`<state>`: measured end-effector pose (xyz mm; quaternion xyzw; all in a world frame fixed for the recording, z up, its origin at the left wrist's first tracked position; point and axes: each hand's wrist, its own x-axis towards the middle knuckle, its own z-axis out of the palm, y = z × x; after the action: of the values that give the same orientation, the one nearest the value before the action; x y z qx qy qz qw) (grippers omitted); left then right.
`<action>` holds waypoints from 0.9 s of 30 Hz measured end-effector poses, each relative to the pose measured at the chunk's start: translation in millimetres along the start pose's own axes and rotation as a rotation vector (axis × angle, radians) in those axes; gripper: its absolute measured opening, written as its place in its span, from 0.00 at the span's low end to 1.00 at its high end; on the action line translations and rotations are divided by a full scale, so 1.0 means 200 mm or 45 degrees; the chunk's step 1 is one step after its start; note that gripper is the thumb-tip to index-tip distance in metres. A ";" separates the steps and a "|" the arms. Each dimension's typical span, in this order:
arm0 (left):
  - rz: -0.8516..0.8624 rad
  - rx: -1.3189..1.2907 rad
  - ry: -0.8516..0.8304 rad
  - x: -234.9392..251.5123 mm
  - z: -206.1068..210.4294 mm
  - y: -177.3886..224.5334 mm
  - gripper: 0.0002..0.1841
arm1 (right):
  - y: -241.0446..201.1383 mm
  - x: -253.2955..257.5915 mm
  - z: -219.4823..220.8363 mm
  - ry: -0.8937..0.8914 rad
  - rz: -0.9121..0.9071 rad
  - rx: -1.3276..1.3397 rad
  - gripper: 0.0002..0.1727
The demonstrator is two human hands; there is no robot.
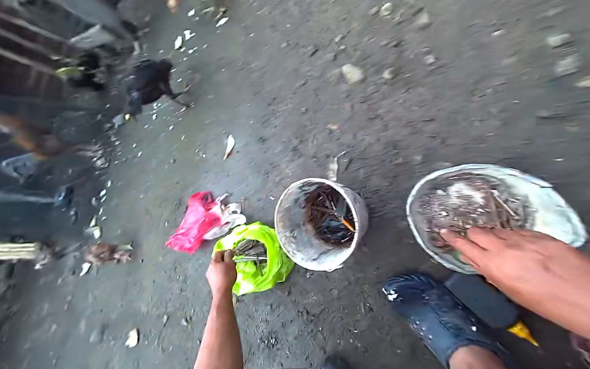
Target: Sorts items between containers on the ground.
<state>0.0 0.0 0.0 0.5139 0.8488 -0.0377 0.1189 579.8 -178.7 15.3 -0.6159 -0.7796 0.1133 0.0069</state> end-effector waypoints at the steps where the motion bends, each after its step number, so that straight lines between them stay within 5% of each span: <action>1: 0.020 -0.052 -0.012 0.02 0.00 -0.03 0.21 | 0.03 -0.02 0.03 -0.019 0.014 0.012 0.20; 7: 0.178 -0.291 -0.228 -0.06 -0.22 0.01 0.20 | 0.15 -0.12 0.09 0.023 0.232 0.131 0.21; 15: 0.753 -0.418 -0.155 -0.39 -0.67 0.63 0.20 | 0.31 -0.29 0.10 -0.009 0.602 0.110 0.18; 21: 1.067 -0.628 -0.318 -0.56 -0.56 0.96 0.12 | 0.31 -0.28 0.07 -0.139 0.797 0.189 0.13; 27: 1.199 -1.076 -0.476 -1.06 -0.45 1.26 0.07 | 0.21 -0.15 0.13 -0.118 0.578 0.286 0.12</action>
<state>302.1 -47.2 152.0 0.7241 0.4398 0.2663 0.4596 623.7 -202.3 -13.9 -0.7646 -0.6035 0.2258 0.0140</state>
